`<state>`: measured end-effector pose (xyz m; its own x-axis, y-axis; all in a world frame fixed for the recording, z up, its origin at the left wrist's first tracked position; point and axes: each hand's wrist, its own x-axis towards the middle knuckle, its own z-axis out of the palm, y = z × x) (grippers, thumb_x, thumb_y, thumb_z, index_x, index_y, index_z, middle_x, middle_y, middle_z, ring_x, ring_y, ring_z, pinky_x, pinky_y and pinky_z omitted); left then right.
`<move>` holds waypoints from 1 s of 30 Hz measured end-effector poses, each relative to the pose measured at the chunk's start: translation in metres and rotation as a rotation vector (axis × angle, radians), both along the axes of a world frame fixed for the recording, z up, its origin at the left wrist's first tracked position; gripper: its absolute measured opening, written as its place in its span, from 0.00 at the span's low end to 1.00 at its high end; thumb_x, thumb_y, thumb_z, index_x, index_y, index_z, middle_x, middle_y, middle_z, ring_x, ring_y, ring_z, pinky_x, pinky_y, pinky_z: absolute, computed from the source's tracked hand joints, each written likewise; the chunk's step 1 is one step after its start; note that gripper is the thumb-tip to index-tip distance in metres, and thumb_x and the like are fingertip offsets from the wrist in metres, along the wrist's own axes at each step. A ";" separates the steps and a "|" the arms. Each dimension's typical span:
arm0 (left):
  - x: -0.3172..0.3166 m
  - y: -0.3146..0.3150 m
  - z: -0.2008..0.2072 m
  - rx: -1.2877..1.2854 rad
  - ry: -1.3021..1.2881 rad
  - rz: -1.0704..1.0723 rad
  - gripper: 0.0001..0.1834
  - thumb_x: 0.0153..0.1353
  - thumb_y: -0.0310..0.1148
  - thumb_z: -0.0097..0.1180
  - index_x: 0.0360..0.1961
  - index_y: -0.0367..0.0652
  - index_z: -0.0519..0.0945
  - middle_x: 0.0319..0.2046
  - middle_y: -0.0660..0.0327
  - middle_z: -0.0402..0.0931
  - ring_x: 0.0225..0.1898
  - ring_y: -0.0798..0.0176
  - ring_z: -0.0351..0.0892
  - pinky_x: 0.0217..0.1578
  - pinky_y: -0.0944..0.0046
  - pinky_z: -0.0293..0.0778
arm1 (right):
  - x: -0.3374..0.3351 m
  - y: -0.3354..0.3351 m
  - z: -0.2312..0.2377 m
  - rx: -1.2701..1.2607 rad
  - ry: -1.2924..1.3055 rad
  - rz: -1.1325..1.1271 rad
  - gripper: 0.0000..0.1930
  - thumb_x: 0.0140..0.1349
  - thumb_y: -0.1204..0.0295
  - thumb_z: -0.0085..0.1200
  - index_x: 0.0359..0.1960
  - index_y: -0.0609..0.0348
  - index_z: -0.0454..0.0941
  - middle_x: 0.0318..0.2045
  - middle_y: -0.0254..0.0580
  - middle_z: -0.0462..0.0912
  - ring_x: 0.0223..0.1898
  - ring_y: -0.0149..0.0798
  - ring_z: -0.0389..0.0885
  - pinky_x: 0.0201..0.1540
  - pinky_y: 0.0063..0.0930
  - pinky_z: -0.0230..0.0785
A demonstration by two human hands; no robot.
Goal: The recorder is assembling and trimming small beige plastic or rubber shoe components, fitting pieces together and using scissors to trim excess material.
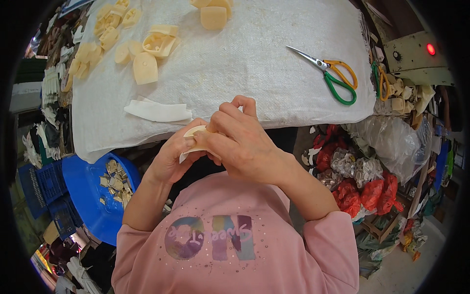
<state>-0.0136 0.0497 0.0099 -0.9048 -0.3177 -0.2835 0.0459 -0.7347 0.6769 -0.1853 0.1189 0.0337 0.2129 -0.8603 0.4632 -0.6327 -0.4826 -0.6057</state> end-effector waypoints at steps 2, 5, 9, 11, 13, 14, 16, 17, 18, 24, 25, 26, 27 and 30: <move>0.001 -0.001 0.002 -0.053 -0.055 0.005 0.26 0.60 0.49 0.47 0.49 0.37 0.65 0.41 0.55 0.71 0.42 0.63 0.73 0.45 0.64 0.68 | -0.002 0.000 -0.001 -0.002 -0.013 -0.008 0.17 0.38 0.80 0.59 0.32 0.51 0.74 0.24 0.33 0.66 0.31 0.37 0.67 0.43 0.41 0.51; 0.002 0.004 0.005 -0.304 -0.162 0.164 0.32 0.61 0.55 0.46 0.52 0.35 0.65 0.43 0.55 0.72 0.44 0.63 0.73 0.47 0.64 0.67 | -0.007 0.000 -0.001 0.021 0.009 -0.021 0.17 0.38 0.80 0.59 0.33 0.52 0.76 0.24 0.33 0.66 0.30 0.36 0.67 0.42 0.40 0.50; 0.011 0.014 0.003 -0.905 -0.222 0.532 0.27 0.63 0.45 0.52 0.54 0.34 0.64 0.46 0.55 0.70 0.48 0.64 0.70 0.49 0.64 0.65 | -0.007 0.001 0.000 0.037 0.040 -0.131 0.18 0.39 0.80 0.59 0.36 0.53 0.77 0.24 0.33 0.66 0.30 0.35 0.67 0.41 0.39 0.49; 0.011 0.021 0.003 -1.024 -0.201 0.600 0.21 0.59 0.35 0.58 0.49 0.33 0.69 0.44 0.55 0.72 0.45 0.64 0.72 0.46 0.65 0.67 | -0.006 0.001 0.002 0.051 0.040 -0.134 0.18 0.39 0.80 0.59 0.37 0.54 0.77 0.24 0.33 0.66 0.30 0.35 0.67 0.42 0.39 0.48; 0.006 0.026 0.006 -1.259 -0.313 0.686 0.13 0.56 0.26 0.59 0.40 0.30 0.75 0.37 0.55 0.75 0.39 0.64 0.74 0.42 0.68 0.69 | -0.006 0.002 0.004 0.092 0.078 -0.139 0.18 0.40 0.80 0.59 0.37 0.55 0.77 0.23 0.33 0.65 0.29 0.36 0.67 0.42 0.39 0.48; 0.000 0.025 0.010 -1.293 -0.336 0.760 0.06 0.55 0.21 0.58 0.33 0.30 0.78 0.30 0.56 0.77 0.34 0.64 0.75 0.36 0.70 0.69 | -0.005 0.003 0.004 0.092 0.078 -0.140 0.18 0.40 0.80 0.59 0.37 0.55 0.77 0.23 0.33 0.65 0.29 0.36 0.67 0.42 0.39 0.48; -0.002 0.026 0.010 -1.297 -0.343 0.775 0.05 0.55 0.20 0.58 0.33 0.30 0.78 0.29 0.56 0.77 0.32 0.64 0.74 0.35 0.70 0.69 | -0.004 0.005 0.003 0.135 0.081 -0.127 0.19 0.39 0.81 0.58 0.38 0.55 0.76 0.24 0.34 0.64 0.30 0.37 0.67 0.43 0.39 0.49; -0.002 0.027 0.010 -1.301 -0.351 0.791 0.04 0.55 0.20 0.57 0.33 0.31 0.78 0.28 0.56 0.77 0.31 0.65 0.74 0.33 0.70 0.68 | -0.004 0.006 0.004 0.134 0.080 -0.130 0.19 0.39 0.81 0.58 0.38 0.55 0.76 0.24 0.34 0.64 0.30 0.37 0.67 0.43 0.39 0.49; -0.002 0.027 0.010 -1.302 -0.350 0.789 0.04 0.55 0.20 0.57 0.33 0.31 0.78 0.28 0.56 0.77 0.31 0.65 0.74 0.33 0.70 0.68 | -0.004 0.006 0.004 0.151 0.092 -0.117 0.19 0.40 0.81 0.58 0.38 0.55 0.76 0.24 0.35 0.65 0.31 0.37 0.67 0.44 0.40 0.49; -0.002 0.024 0.008 -1.388 -0.377 0.728 0.04 0.55 0.20 0.57 0.33 0.31 0.78 0.26 0.57 0.75 0.26 0.66 0.71 0.28 0.71 0.66 | -0.004 0.011 0.001 0.204 0.125 -0.124 0.19 0.40 0.81 0.57 0.38 0.55 0.75 0.25 0.37 0.66 0.33 0.38 0.67 0.45 0.42 0.51; -0.002 0.024 0.007 -1.382 -0.372 0.716 0.04 0.55 0.20 0.57 0.32 0.31 0.77 0.25 0.57 0.74 0.26 0.66 0.71 0.28 0.71 0.66 | -0.005 0.012 0.000 0.223 0.129 -0.125 0.18 0.41 0.81 0.57 0.38 0.55 0.74 0.25 0.37 0.66 0.33 0.38 0.67 0.45 0.42 0.51; -0.002 0.024 0.006 -1.376 -0.366 0.705 0.04 0.55 0.21 0.57 0.32 0.31 0.77 0.25 0.57 0.74 0.26 0.67 0.71 0.27 0.71 0.66 | -0.005 0.012 0.000 0.223 0.128 -0.126 0.18 0.41 0.81 0.57 0.38 0.55 0.74 0.25 0.37 0.66 0.33 0.38 0.67 0.45 0.42 0.51; -0.001 0.024 0.006 -1.377 -0.366 0.703 0.04 0.55 0.21 0.57 0.32 0.31 0.77 0.25 0.57 0.74 0.26 0.67 0.71 0.27 0.71 0.66 | -0.004 0.012 -0.001 0.214 0.123 -0.119 0.18 0.41 0.81 0.57 0.38 0.55 0.74 0.25 0.37 0.66 0.33 0.38 0.67 0.45 0.43 0.51; 0.001 0.024 0.007 -1.375 -0.392 0.662 0.03 0.56 0.21 0.57 0.31 0.31 0.77 0.25 0.58 0.75 0.25 0.69 0.70 0.27 0.73 0.65 | -0.003 0.013 -0.003 0.208 0.126 -0.112 0.18 0.41 0.81 0.57 0.39 0.55 0.74 0.25 0.36 0.66 0.33 0.38 0.67 0.46 0.43 0.51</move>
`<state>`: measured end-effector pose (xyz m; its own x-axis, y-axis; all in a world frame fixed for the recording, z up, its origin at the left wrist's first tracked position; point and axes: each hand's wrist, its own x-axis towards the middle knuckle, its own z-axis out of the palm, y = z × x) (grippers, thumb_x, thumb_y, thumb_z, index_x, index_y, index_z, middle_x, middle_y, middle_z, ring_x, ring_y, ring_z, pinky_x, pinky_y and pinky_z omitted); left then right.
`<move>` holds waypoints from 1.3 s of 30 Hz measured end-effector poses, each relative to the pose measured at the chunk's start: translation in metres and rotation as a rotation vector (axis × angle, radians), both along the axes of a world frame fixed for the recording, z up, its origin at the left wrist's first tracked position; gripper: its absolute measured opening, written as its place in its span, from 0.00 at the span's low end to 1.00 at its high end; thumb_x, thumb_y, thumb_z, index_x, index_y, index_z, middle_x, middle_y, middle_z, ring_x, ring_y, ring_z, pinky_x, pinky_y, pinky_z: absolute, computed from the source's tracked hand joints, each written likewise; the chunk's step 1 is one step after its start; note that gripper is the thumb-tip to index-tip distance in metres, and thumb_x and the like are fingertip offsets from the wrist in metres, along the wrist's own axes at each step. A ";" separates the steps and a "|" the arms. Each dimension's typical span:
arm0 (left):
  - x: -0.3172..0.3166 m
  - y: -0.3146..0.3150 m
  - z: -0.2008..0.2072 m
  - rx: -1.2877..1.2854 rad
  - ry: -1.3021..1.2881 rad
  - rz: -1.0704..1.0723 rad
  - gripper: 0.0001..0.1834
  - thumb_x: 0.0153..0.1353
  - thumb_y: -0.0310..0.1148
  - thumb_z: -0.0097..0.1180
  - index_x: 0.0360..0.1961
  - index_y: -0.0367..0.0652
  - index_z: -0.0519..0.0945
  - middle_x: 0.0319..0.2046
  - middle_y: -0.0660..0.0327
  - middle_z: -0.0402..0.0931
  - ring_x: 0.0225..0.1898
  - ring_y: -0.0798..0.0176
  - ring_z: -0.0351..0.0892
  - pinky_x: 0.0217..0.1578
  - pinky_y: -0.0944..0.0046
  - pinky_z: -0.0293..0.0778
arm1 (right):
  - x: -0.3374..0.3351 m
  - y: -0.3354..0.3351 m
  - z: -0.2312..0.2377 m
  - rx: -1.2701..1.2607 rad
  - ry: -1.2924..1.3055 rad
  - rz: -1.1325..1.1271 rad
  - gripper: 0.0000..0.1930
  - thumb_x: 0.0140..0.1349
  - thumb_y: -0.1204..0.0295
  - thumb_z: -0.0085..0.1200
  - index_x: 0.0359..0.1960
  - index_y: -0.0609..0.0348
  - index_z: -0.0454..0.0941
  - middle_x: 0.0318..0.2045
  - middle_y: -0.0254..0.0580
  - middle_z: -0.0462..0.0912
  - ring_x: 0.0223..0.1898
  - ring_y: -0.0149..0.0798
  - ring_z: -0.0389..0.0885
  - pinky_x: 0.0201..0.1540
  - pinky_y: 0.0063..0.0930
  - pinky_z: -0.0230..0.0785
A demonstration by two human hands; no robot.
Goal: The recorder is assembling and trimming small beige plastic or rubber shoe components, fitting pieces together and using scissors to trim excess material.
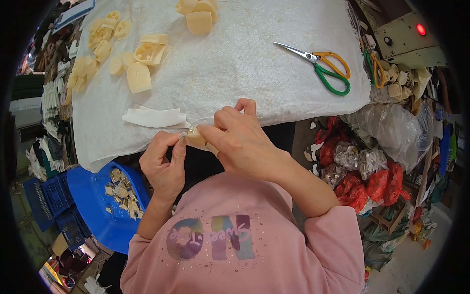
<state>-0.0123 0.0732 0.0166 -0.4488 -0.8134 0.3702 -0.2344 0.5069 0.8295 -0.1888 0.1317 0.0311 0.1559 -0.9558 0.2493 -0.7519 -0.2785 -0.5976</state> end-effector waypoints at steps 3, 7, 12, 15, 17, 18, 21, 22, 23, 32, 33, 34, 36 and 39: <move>0.003 0.003 0.002 0.235 0.051 0.043 0.03 0.57 0.21 0.56 0.30 0.31 0.77 0.24 0.61 0.74 0.25 0.72 0.69 0.27 0.75 0.64 | 0.002 0.000 0.001 0.002 0.002 0.014 0.18 0.42 0.80 0.57 0.39 0.55 0.74 0.25 0.36 0.66 0.33 0.38 0.67 0.46 0.43 0.51; 0.000 0.005 0.005 0.546 0.222 0.109 0.03 0.58 0.22 0.55 0.29 0.32 0.77 0.22 0.65 0.71 0.24 0.75 0.69 0.26 0.76 0.65 | 0.003 0.001 0.002 0.007 -0.018 0.038 0.18 0.42 0.80 0.56 0.38 0.54 0.74 0.24 0.36 0.65 0.32 0.38 0.67 0.45 0.44 0.52; 0.002 0.003 0.009 0.299 0.033 0.055 0.04 0.59 0.23 0.55 0.29 0.33 0.77 0.21 0.65 0.71 0.23 0.75 0.69 0.25 0.76 0.65 | 0.004 0.002 0.001 -0.013 0.078 0.013 0.17 0.41 0.81 0.56 0.36 0.54 0.74 0.22 0.35 0.66 0.30 0.38 0.67 0.43 0.43 0.52; 0.001 0.000 0.011 0.253 -0.046 -0.016 0.03 0.58 0.23 0.56 0.29 0.33 0.78 0.19 0.63 0.70 0.22 0.73 0.68 0.24 0.75 0.63 | 0.004 0.002 -0.004 -0.015 0.078 -0.003 0.16 0.40 0.81 0.56 0.34 0.54 0.74 0.21 0.35 0.66 0.29 0.38 0.67 0.42 0.42 0.52; -0.001 -0.001 0.012 0.094 -0.084 -0.093 0.03 0.57 0.23 0.56 0.30 0.33 0.78 0.18 0.62 0.68 0.21 0.71 0.67 0.23 0.73 0.62 | 0.002 0.002 -0.004 -0.012 0.080 -0.014 0.15 0.40 0.80 0.56 0.33 0.54 0.74 0.21 0.35 0.66 0.29 0.38 0.67 0.41 0.41 0.52; -0.001 -0.001 0.012 0.094 -0.087 -0.099 0.03 0.57 0.23 0.56 0.30 0.33 0.78 0.18 0.62 0.68 0.21 0.71 0.67 0.23 0.73 0.62 | 0.002 0.003 -0.004 0.005 0.073 0.005 0.16 0.42 0.80 0.56 0.37 0.56 0.75 0.23 0.35 0.66 0.29 0.37 0.67 0.42 0.41 0.52; -0.003 0.001 0.009 0.031 -0.105 -0.078 0.03 0.57 0.23 0.56 0.30 0.34 0.78 0.18 0.62 0.66 0.19 0.69 0.65 0.22 0.71 0.61 | 0.000 0.005 -0.007 0.013 0.063 0.013 0.18 0.43 0.81 0.56 0.41 0.58 0.77 0.24 0.34 0.67 0.29 0.37 0.66 0.43 0.40 0.51; -0.003 0.001 0.006 0.054 -0.095 -0.080 0.04 0.57 0.24 0.56 0.31 0.34 0.79 0.20 0.62 0.67 0.21 0.70 0.65 0.23 0.72 0.61 | 0.000 0.005 -0.008 0.001 0.061 0.010 0.19 0.43 0.81 0.56 0.41 0.57 0.77 0.25 0.34 0.67 0.29 0.37 0.66 0.42 0.40 0.50; -0.002 0.000 0.004 0.078 -0.086 -0.082 0.05 0.58 0.25 0.56 0.32 0.34 0.79 0.22 0.62 0.68 0.22 0.70 0.65 0.24 0.72 0.61 | 0.000 0.005 -0.009 0.002 0.059 0.002 0.19 0.43 0.81 0.56 0.41 0.57 0.77 0.25 0.34 0.67 0.29 0.37 0.66 0.42 0.40 0.50; 0.004 0.004 -0.020 0.668 0.387 -0.165 0.09 0.58 0.27 0.59 0.38 0.34 0.80 0.33 0.63 0.72 0.34 0.72 0.69 0.37 0.74 0.66 | -0.005 0.002 -0.017 -0.033 -0.229 0.019 0.19 0.43 0.82 0.52 0.40 0.52 0.76 0.26 0.36 0.69 0.32 0.38 0.69 0.42 0.38 0.49; 0.003 0.005 -0.021 0.685 0.440 -0.175 0.08 0.58 0.26 0.59 0.38 0.34 0.80 0.32 0.63 0.72 0.34 0.72 0.69 0.36 0.74 0.66 | -0.005 0.002 -0.016 -0.009 -0.242 0.036 0.19 0.42 0.82 0.51 0.40 0.53 0.76 0.26 0.36 0.69 0.32 0.38 0.68 0.41 0.37 0.48; 0.002 0.005 -0.022 0.686 0.441 -0.174 0.08 0.58 0.26 0.59 0.38 0.34 0.80 0.32 0.63 0.72 0.34 0.72 0.69 0.36 0.74 0.66 | -0.006 0.002 -0.016 0.017 -0.252 0.050 0.20 0.41 0.83 0.50 0.40 0.53 0.75 0.26 0.36 0.69 0.32 0.39 0.68 0.40 0.36 0.48; -0.001 0.004 -0.019 0.609 0.368 -0.166 0.06 0.58 0.24 0.58 0.35 0.33 0.79 0.31 0.64 0.71 0.32 0.73 0.68 0.34 0.75 0.66 | -0.008 0.001 -0.016 0.023 -0.255 0.068 0.20 0.41 0.83 0.50 0.39 0.53 0.75 0.26 0.37 0.69 0.32 0.39 0.68 0.39 0.36 0.48; -0.004 0.004 -0.011 0.522 0.252 -0.138 0.05 0.58 0.26 0.58 0.31 0.34 0.77 0.28 0.64 0.70 0.27 0.74 0.67 0.28 0.75 0.64 | -0.009 0.001 -0.014 0.030 -0.244 0.085 0.20 0.40 0.83 0.49 0.38 0.54 0.75 0.26 0.37 0.68 0.31 0.40 0.67 0.39 0.35 0.47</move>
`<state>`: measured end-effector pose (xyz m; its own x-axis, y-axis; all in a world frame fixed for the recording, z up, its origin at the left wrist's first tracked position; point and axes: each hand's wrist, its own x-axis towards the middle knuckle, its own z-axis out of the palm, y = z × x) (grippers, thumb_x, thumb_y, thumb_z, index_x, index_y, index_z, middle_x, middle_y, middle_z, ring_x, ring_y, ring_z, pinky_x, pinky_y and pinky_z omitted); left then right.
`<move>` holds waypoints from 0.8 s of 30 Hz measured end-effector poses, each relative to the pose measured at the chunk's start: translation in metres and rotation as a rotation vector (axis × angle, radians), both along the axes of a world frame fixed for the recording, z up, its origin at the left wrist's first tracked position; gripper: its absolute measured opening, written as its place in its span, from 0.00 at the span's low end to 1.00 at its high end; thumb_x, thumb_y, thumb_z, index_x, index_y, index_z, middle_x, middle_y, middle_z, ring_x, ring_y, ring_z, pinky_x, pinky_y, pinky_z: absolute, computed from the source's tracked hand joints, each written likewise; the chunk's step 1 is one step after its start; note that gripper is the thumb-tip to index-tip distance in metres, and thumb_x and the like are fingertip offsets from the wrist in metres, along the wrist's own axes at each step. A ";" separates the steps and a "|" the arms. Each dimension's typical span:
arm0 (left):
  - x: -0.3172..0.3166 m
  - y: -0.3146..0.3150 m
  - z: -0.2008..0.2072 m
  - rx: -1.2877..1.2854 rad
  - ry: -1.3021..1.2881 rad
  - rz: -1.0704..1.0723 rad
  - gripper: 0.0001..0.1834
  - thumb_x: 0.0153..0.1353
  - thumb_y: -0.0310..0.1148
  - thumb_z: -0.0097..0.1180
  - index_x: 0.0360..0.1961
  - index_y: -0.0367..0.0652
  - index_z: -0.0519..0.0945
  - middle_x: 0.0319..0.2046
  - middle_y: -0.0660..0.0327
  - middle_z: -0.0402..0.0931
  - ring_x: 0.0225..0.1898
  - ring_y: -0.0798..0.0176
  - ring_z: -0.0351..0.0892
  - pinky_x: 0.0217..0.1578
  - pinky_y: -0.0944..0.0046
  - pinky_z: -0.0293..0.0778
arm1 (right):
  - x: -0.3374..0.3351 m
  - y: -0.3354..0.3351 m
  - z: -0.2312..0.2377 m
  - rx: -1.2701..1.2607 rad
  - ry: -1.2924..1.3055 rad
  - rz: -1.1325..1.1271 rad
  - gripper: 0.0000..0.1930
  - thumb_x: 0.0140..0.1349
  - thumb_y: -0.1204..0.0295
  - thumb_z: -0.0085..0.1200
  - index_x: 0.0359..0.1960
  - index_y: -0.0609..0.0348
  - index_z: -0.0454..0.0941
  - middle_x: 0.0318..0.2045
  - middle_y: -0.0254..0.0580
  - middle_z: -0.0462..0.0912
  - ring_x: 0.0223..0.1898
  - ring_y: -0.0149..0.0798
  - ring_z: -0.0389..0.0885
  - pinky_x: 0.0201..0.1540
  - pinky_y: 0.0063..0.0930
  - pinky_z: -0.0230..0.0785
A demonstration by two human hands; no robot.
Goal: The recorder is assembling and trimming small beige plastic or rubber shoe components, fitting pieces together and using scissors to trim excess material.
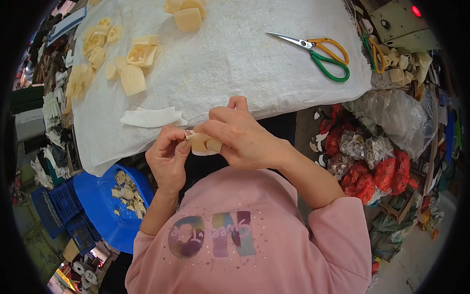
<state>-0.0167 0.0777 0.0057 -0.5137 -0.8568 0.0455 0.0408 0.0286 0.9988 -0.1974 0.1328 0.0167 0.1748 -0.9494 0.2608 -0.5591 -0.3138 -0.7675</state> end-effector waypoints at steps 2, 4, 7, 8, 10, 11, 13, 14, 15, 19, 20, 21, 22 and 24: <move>-0.001 -0.002 0.002 -0.123 -0.063 -0.010 0.06 0.58 0.27 0.58 0.29 0.35 0.76 0.25 0.63 0.69 0.24 0.72 0.65 0.24 0.73 0.62 | 0.000 0.000 0.001 0.000 0.014 0.005 0.20 0.39 0.84 0.49 0.38 0.54 0.75 0.25 0.37 0.68 0.31 0.40 0.67 0.39 0.35 0.47; -0.003 -0.006 0.003 -0.248 -0.126 -0.019 0.07 0.58 0.27 0.57 0.27 0.35 0.74 0.22 0.61 0.67 0.21 0.71 0.64 0.20 0.72 0.60 | -0.002 0.001 0.002 0.003 0.063 0.018 0.20 0.38 0.84 0.49 0.37 0.54 0.75 0.25 0.37 0.67 0.30 0.40 0.66 0.39 0.35 0.47; -0.007 -0.010 0.004 -0.599 -0.176 -0.028 0.08 0.57 0.27 0.57 0.24 0.36 0.73 0.17 0.60 0.63 0.17 0.66 0.62 0.16 0.68 0.57 | -0.002 0.001 0.007 0.036 0.073 0.052 0.20 0.37 0.84 0.49 0.36 0.54 0.75 0.25 0.38 0.67 0.30 0.41 0.66 0.39 0.36 0.47; -0.009 -0.009 0.002 -0.632 -0.150 -0.004 0.09 0.58 0.27 0.56 0.24 0.35 0.72 0.17 0.61 0.63 0.17 0.68 0.59 0.17 0.69 0.55 | -0.001 0.001 0.007 0.034 0.075 0.054 0.20 0.37 0.84 0.49 0.36 0.54 0.75 0.25 0.38 0.67 0.30 0.41 0.66 0.39 0.36 0.47; -0.008 -0.006 -0.003 -0.665 -0.124 0.022 0.10 0.59 0.27 0.55 0.23 0.35 0.71 0.17 0.62 0.62 0.18 0.70 0.56 0.18 0.70 0.53 | -0.001 0.001 0.009 0.045 0.107 0.090 0.20 0.36 0.84 0.48 0.35 0.54 0.76 0.24 0.37 0.67 0.30 0.41 0.66 0.39 0.37 0.48; -0.008 -0.005 -0.007 -0.625 -0.121 0.035 0.11 0.59 0.29 0.57 0.24 0.35 0.72 0.17 0.63 0.63 0.17 0.69 0.56 0.18 0.70 0.53 | -0.002 0.001 0.009 0.044 0.109 0.092 0.20 0.36 0.84 0.48 0.35 0.54 0.76 0.24 0.37 0.67 0.30 0.41 0.66 0.39 0.37 0.48; -0.007 -0.002 -0.006 -0.586 -0.117 0.049 0.11 0.58 0.30 0.58 0.24 0.35 0.72 0.17 0.63 0.63 0.17 0.69 0.57 0.18 0.70 0.53 | -0.004 0.000 0.009 0.039 0.111 0.108 0.19 0.40 0.83 0.51 0.36 0.52 0.77 0.24 0.34 0.67 0.32 0.39 0.68 0.41 0.39 0.50; -0.009 -0.001 -0.001 -0.487 -0.079 0.017 0.11 0.56 0.31 0.60 0.24 0.36 0.73 0.19 0.64 0.64 0.19 0.68 0.59 0.20 0.70 0.55 | -0.004 0.000 0.009 0.038 0.113 0.109 0.19 0.40 0.83 0.51 0.36 0.52 0.77 0.24 0.34 0.67 0.32 0.39 0.68 0.41 0.39 0.50; -0.010 -0.001 0.002 -0.389 -0.040 -0.016 0.11 0.55 0.32 0.63 0.25 0.36 0.74 0.20 0.64 0.65 0.21 0.67 0.61 0.22 0.70 0.58 | -0.004 -0.001 0.009 -0.026 0.101 0.039 0.17 0.42 0.81 0.53 0.37 0.50 0.77 0.24 0.32 0.68 0.33 0.37 0.68 0.43 0.41 0.50; -0.006 -0.007 -0.001 -0.679 -0.050 0.089 0.13 0.41 0.22 0.67 0.31 0.40 0.79 0.26 0.62 0.70 0.31 0.59 0.68 0.33 0.63 0.67 | -0.002 -0.005 0.011 -0.184 0.198 -0.023 0.15 0.47 0.76 0.57 0.38 0.46 0.77 0.29 0.28 0.72 0.35 0.33 0.69 0.47 0.45 0.50; -0.005 -0.007 -0.001 -0.680 -0.048 0.094 0.13 0.41 0.22 0.67 0.31 0.40 0.79 0.26 0.62 0.70 0.31 0.59 0.68 0.33 0.63 0.67 | -0.001 -0.005 0.009 -0.186 0.201 -0.018 0.15 0.47 0.76 0.57 0.38 0.46 0.77 0.29 0.28 0.72 0.35 0.33 0.69 0.47 0.45 0.50; -0.005 -0.009 0.000 -0.754 -0.073 0.108 0.13 0.40 0.21 0.66 0.30 0.41 0.79 0.25 0.62 0.70 0.30 0.59 0.68 0.33 0.64 0.67 | 0.000 -0.005 0.005 -0.234 0.222 -0.037 0.15 0.47 0.76 0.57 0.39 0.45 0.77 0.30 0.27 0.73 0.36 0.34 0.69 0.46 0.45 0.50; -0.005 -0.010 0.002 -0.828 -0.099 0.123 0.13 0.40 0.20 0.66 0.30 0.41 0.80 0.25 0.62 0.70 0.30 0.59 0.68 0.32 0.64 0.67 | 0.000 -0.005 0.002 -0.281 0.241 -0.056 0.16 0.47 0.76 0.57 0.39 0.45 0.77 0.32 0.26 0.74 0.38 0.34 0.69 0.46 0.45 0.51; -0.003 -0.009 0.004 -0.845 -0.114 0.144 0.13 0.39 0.19 0.66 0.29 0.42 0.80 0.25 0.62 0.70 0.30 0.59 0.68 0.32 0.63 0.66 | -0.003 -0.008 0.004 -0.303 0.311 -0.046 0.15 0.47 0.70 0.60 0.40 0.46 0.78 0.38 0.31 0.75 0.40 0.37 0.69 0.47 0.43 0.50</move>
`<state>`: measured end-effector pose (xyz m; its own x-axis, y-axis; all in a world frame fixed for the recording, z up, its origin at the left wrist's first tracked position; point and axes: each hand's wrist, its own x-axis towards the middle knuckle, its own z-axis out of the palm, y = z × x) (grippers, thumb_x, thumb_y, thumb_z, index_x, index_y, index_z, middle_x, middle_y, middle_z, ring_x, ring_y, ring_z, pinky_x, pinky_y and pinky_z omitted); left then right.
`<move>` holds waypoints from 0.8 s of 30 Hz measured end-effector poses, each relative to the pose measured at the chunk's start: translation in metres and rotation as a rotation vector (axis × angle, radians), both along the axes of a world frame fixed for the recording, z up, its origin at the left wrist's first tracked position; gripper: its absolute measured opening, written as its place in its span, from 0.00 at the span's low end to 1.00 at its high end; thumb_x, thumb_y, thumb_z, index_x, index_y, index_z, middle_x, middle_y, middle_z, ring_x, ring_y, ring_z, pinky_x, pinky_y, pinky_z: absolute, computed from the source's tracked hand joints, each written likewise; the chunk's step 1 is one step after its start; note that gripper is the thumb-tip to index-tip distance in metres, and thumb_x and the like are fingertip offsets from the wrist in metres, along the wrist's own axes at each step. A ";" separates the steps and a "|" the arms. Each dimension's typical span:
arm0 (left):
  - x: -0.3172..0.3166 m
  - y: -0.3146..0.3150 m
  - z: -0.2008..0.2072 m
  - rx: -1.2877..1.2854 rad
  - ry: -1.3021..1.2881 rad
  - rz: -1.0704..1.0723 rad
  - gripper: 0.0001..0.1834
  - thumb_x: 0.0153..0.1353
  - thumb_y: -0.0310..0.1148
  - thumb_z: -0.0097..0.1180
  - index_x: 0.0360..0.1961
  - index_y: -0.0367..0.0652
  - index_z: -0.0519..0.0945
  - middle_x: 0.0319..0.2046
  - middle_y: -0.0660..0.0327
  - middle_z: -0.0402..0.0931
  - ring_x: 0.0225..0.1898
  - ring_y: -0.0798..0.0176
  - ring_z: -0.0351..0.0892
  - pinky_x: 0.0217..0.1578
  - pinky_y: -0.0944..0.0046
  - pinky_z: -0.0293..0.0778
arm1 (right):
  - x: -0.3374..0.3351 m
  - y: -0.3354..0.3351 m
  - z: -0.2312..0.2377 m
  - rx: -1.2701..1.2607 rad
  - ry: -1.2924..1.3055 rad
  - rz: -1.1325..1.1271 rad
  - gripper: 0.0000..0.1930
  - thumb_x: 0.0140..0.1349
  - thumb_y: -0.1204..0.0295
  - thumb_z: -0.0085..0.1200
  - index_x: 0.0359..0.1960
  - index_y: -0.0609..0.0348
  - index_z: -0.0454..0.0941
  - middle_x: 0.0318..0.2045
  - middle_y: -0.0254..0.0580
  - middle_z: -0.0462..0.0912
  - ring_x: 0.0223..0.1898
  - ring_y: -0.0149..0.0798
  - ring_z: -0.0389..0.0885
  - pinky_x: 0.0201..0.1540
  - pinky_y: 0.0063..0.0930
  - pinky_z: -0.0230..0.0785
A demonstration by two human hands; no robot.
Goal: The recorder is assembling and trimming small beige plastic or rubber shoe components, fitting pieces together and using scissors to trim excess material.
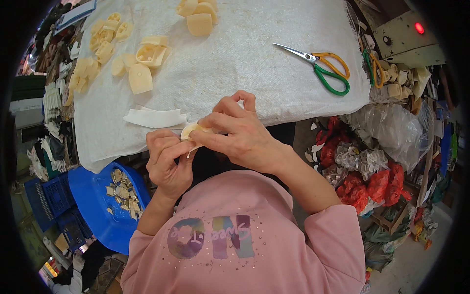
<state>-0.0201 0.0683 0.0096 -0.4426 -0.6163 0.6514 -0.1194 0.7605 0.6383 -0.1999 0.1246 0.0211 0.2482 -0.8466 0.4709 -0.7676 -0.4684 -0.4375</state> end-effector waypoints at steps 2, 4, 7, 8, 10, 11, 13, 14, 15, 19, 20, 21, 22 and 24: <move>0.003 -0.002 0.002 -0.016 -0.011 0.030 0.14 0.38 0.18 0.65 0.29 0.42 0.80 0.25 0.62 0.70 0.30 0.58 0.69 0.32 0.63 0.66 | 0.000 -0.002 0.005 -0.020 0.066 0.008 0.16 0.48 0.65 0.62 0.40 0.48 0.78 0.44 0.36 0.76 0.42 0.40 0.69 0.48 0.41 0.50; 0.009 -0.007 0.006 -0.114 -0.072 0.109 0.16 0.34 0.15 0.64 0.29 0.42 0.79 0.23 0.63 0.68 0.30 0.59 0.67 0.32 0.62 0.66 | 0.003 0.001 0.025 0.166 -0.163 -0.006 0.17 0.48 0.69 0.60 0.43 0.44 0.78 0.53 0.47 0.70 0.53 0.49 0.63 0.56 0.48 0.47; 0.021 -0.011 0.003 -0.066 -0.044 0.154 0.18 0.32 0.14 0.62 0.28 0.43 0.78 0.26 0.62 0.68 0.30 0.58 0.66 0.33 0.61 0.65 | 0.005 0.010 0.038 0.068 -0.345 -0.064 0.19 0.49 0.65 0.64 0.44 0.52 0.77 0.56 0.56 0.66 0.54 0.52 0.62 0.56 0.42 0.54; 0.021 -0.011 0.003 -0.066 -0.041 0.156 0.18 0.32 0.14 0.62 0.28 0.43 0.78 0.26 0.62 0.68 0.30 0.58 0.66 0.33 0.61 0.65 | 0.006 0.012 0.038 -0.015 -0.485 -0.164 0.20 0.49 0.64 0.65 0.44 0.55 0.77 0.54 0.55 0.68 0.52 0.51 0.64 0.53 0.40 0.58; 0.018 -0.008 0.007 -0.072 -0.037 0.130 0.14 0.46 0.16 0.62 0.32 0.46 0.76 0.32 0.59 0.66 0.33 0.57 0.65 0.35 0.62 0.65 | 0.004 0.022 0.005 0.061 -0.773 -0.209 0.20 0.52 0.70 0.63 0.45 0.62 0.70 0.45 0.48 0.75 0.43 0.39 0.73 0.45 0.30 0.65; 0.017 -0.006 0.008 -0.074 -0.036 0.135 0.14 0.46 0.16 0.62 0.32 0.46 0.76 0.32 0.59 0.66 0.33 0.57 0.65 0.35 0.62 0.65 | 0.010 0.030 -0.008 0.196 -1.090 -0.234 0.19 0.55 0.70 0.62 0.46 0.62 0.70 0.43 0.46 0.75 0.41 0.35 0.73 0.44 0.28 0.67; 0.013 -0.001 0.008 -0.033 0.030 0.057 0.14 0.50 0.18 0.61 0.34 0.46 0.73 0.38 0.55 0.65 0.39 0.54 0.69 0.40 0.57 0.69 | 0.021 0.035 -0.014 0.341 -1.405 -0.259 0.18 0.57 0.70 0.60 0.46 0.63 0.69 0.42 0.44 0.76 0.39 0.32 0.73 0.43 0.27 0.68; 0.011 0.002 0.008 -0.031 0.029 0.056 0.14 0.50 0.18 0.61 0.34 0.46 0.73 0.38 0.55 0.65 0.39 0.54 0.69 0.40 0.57 0.69 | 0.029 0.033 -0.013 0.382 -1.517 -0.310 0.16 0.60 0.69 0.57 0.46 0.63 0.69 0.40 0.42 0.76 0.38 0.31 0.74 0.44 0.27 0.70; 0.009 0.004 0.008 0.056 0.065 -0.033 0.13 0.51 0.19 0.60 0.35 0.45 0.72 0.39 0.54 0.66 0.41 0.51 0.70 0.42 0.55 0.70 | 0.035 0.031 -0.012 0.421 -1.629 -0.366 0.14 0.63 0.68 0.53 0.45 0.63 0.69 0.38 0.40 0.76 0.36 0.30 0.74 0.44 0.28 0.71; 0.006 0.007 -0.002 0.113 0.135 -0.228 0.18 0.42 0.11 0.56 0.35 0.40 0.71 0.40 0.49 0.72 0.40 0.49 0.77 0.42 0.51 0.73 | 0.034 0.028 -0.018 0.426 -1.605 -0.261 0.11 0.69 0.69 0.43 0.43 0.66 0.70 0.35 0.39 0.75 0.39 0.32 0.77 0.45 0.32 0.75; 0.006 0.008 -0.003 0.067 0.096 -0.234 0.19 0.42 0.11 0.56 0.35 0.39 0.70 0.41 0.49 0.73 0.38 0.50 0.77 0.41 0.52 0.74 | 0.032 0.030 -0.018 0.421 -1.603 -0.275 0.11 0.69 0.69 0.43 0.43 0.66 0.70 0.35 0.39 0.75 0.39 0.32 0.77 0.45 0.32 0.75; 0.006 0.007 -0.004 -0.005 0.057 -0.219 0.17 0.42 0.13 0.58 0.34 0.38 0.71 0.41 0.49 0.73 0.36 0.52 0.77 0.38 0.54 0.74 | 0.032 0.030 -0.016 0.412 -1.566 -0.281 0.11 0.68 0.69 0.43 0.42 0.66 0.70 0.35 0.39 0.75 0.38 0.31 0.77 0.44 0.31 0.76; 0.005 0.006 -0.004 0.000 0.059 -0.227 0.17 0.42 0.13 0.58 0.34 0.38 0.71 0.41 0.49 0.73 0.36 0.52 0.77 0.38 0.54 0.74 | 0.032 0.030 -0.013 0.406 -1.530 -0.285 0.11 0.68 0.69 0.43 0.40 0.67 0.71 0.35 0.38 0.75 0.37 0.30 0.77 0.44 0.31 0.76; 0.002 0.005 0.002 -0.112 -0.061 -0.224 0.13 0.42 0.16 0.59 0.31 0.37 0.71 0.41 0.49 0.73 0.34 0.53 0.76 0.37 0.54 0.75 | 0.028 0.032 -0.012 0.429 -1.550 -0.313 0.10 0.68 0.71 0.44 0.39 0.68 0.72 0.35 0.38 0.75 0.38 0.31 0.77 0.44 0.31 0.76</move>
